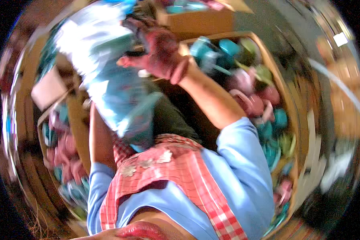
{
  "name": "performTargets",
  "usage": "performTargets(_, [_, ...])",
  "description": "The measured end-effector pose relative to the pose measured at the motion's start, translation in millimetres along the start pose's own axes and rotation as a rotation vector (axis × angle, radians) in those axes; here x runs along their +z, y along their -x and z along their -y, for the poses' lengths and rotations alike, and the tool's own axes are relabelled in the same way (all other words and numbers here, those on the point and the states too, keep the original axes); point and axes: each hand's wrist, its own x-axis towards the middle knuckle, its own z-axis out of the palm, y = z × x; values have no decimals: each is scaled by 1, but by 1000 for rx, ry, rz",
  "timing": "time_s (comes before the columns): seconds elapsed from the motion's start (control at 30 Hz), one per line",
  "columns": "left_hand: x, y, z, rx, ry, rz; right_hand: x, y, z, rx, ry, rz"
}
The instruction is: The person assembles plastic containers by placing lids onto the bodies and inserting plastic bags inside. They handle multiple containers of different colors, including yellow, blue, and pink, and place the finished items into cardboard boxes.
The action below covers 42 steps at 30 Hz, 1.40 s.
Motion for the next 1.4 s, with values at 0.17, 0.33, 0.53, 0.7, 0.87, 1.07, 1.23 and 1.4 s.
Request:
performTargets(0.17, [-1, 30, 3, -189, 201, -114, 8, -60, -24, -11, 304, 140])
performTargets(0.33, [-4, 53, 42, -378, 766, 281, -44, -102, -136, -80, 499, 386])
performTargets(0.53, [-1, 66, 38, -204, 780, 226, -52, -153, -180, -220, 171, 336])
performTargets(0.7, [-4, 84, -19, -17, 499, 373, -60, -178, -143, 880, -968, 383])
performTargets(0.87, [-7, 97, 4, -57, 260, 0, -21, -157, -129, 526, -556, -129])
performTargets(1.07, [-9, 102, -3, -157, 360, -38, -52, -119, -165, 717, -320, -52])
performTargets(1.23, [-2, 102, 0, -76, 185, -94, -46, -74, -64, 233, -423, 105])
performTargets(1.4, [3, 107, -11, 18, 69, -52, -7, -71, 36, -536, 363, 518])
